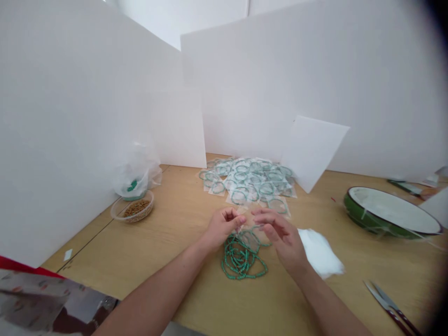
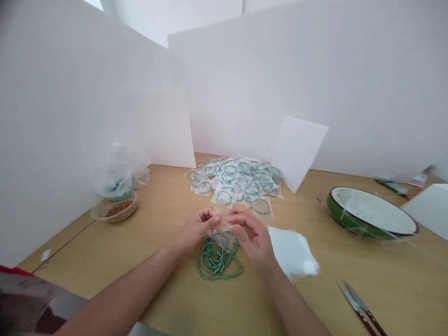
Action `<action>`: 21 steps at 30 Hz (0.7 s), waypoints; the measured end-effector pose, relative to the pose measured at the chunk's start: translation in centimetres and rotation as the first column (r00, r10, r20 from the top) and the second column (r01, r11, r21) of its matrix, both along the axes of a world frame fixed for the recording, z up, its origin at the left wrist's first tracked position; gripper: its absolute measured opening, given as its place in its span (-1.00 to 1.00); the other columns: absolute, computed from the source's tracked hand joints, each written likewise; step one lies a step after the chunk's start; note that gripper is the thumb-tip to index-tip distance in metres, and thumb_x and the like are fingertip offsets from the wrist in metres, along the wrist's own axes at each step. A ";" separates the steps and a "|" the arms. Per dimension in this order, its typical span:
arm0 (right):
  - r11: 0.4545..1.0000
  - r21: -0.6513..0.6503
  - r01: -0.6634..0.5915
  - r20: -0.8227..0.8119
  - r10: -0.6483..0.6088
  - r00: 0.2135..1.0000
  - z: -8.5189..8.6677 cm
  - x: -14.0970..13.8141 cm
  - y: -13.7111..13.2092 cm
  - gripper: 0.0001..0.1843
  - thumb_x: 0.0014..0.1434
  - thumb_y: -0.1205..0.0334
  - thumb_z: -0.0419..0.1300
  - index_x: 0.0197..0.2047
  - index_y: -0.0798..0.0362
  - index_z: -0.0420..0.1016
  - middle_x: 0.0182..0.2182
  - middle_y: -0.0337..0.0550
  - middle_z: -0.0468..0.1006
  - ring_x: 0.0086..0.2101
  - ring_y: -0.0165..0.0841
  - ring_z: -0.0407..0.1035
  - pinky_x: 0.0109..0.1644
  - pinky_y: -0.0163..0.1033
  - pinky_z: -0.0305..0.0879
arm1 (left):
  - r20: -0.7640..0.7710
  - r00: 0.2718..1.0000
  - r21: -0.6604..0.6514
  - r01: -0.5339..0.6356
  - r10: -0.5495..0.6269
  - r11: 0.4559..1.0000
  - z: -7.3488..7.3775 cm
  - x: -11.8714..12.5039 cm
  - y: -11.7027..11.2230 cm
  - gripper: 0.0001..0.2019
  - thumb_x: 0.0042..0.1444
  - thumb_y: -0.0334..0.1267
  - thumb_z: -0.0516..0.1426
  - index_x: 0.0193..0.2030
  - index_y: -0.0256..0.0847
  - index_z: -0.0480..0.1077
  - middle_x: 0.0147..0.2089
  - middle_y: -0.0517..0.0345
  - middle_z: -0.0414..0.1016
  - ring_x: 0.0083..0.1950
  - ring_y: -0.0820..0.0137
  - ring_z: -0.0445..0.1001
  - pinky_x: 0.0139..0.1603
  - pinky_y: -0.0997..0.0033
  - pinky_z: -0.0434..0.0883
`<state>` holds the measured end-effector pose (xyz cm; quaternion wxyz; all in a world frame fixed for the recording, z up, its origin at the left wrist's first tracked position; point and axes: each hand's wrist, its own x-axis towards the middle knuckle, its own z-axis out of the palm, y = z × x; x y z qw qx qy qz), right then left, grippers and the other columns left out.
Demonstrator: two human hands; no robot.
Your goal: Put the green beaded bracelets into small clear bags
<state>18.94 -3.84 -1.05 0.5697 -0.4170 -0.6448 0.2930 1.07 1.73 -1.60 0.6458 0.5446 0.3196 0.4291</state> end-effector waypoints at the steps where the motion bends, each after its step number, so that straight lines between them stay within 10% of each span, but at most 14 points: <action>1: 0.998 -0.003 -0.056 0.044 0.056 0.997 0.1 0.3 0.0 -0.64 0.23 -0.12 0.15 -0.18 -0.04 0.56 -0.10 -0.03 0.55 0.01 -0.14 0.39 0.02 -0.09 0.36 | 0.043 0.996 -0.068 0.078 -0.075 0.995 0.0 -0.1 0.0 -0.53 -0.16 0.12 0.34 -0.53 -0.26 0.32 -0.59 0.29 0.29 -0.55 0.58 0.20 -0.47 0.52 0.14; 7: 0.993 0.024 -0.118 0.211 0.111 0.971 0.2 0.7 0.0 -0.78 0.19 0.00 0.24 -0.24 -0.05 0.57 -0.09 -0.06 0.47 0.04 -0.14 0.32 0.08 -0.09 0.29 | 0.129 0.925 -0.322 0.380 -0.357 0.867 -0.1 -0.4 -0.2 -0.56 -0.13 0.09 0.35 -0.41 -0.31 0.44 -0.59 0.32 0.21 -0.60 0.61 0.15 -0.51 0.54 0.17; 12: 0.989 0.131 0.064 0.256 -0.097 0.962 0.4 0.2 -0.4 -0.79 0.21 0.07 0.23 -0.40 -0.02 0.51 -0.21 -0.08 0.54 -0.10 -0.19 0.42 -0.11 -0.19 0.35 | -0.171 0.978 0.089 0.133 -0.116 0.987 0.5 -0.4 -0.1 -0.52 0.00 0.15 0.24 -0.13 -0.24 0.49 -0.25 0.04 0.53 -0.26 0.38 0.47 -0.20 0.39 0.37; 16: 0.951 0.187 0.248 0.303 -0.296 0.906 -0.1 -0.3 -0.8 -0.83 0.24 0.08 0.19 -0.32 -0.03 0.49 -0.30 -0.13 0.59 -0.39 -0.31 0.44 -0.33 -0.24 0.31 | -0.253 0.967 0.391 0.071 0.033 0.917 1.7 -1.0 -0.8 -0.52 0.17 0.11 0.11 0.11 -0.13 0.42 0.04 -0.03 0.51 0.07 0.24 0.46 0.07 0.27 0.36; 21: 0.939 0.186 0.290 0.458 -0.344 0.820 -0.9 -1.0 -0.8 -0.75 0.24 0.00 0.19 -0.34 -0.03 0.53 -0.44 -0.20 0.60 -0.52 -0.35 0.39 -0.39 -0.24 0.26 | -0.447 0.887 0.557 0.178 0.113 0.811 2.2 -1.0 -2.0 -0.42 -0.10 -0.03 0.36 0.09 -0.10 0.45 0.01 0.00 0.56 0.07 0.17 0.48 0.16 0.19 0.30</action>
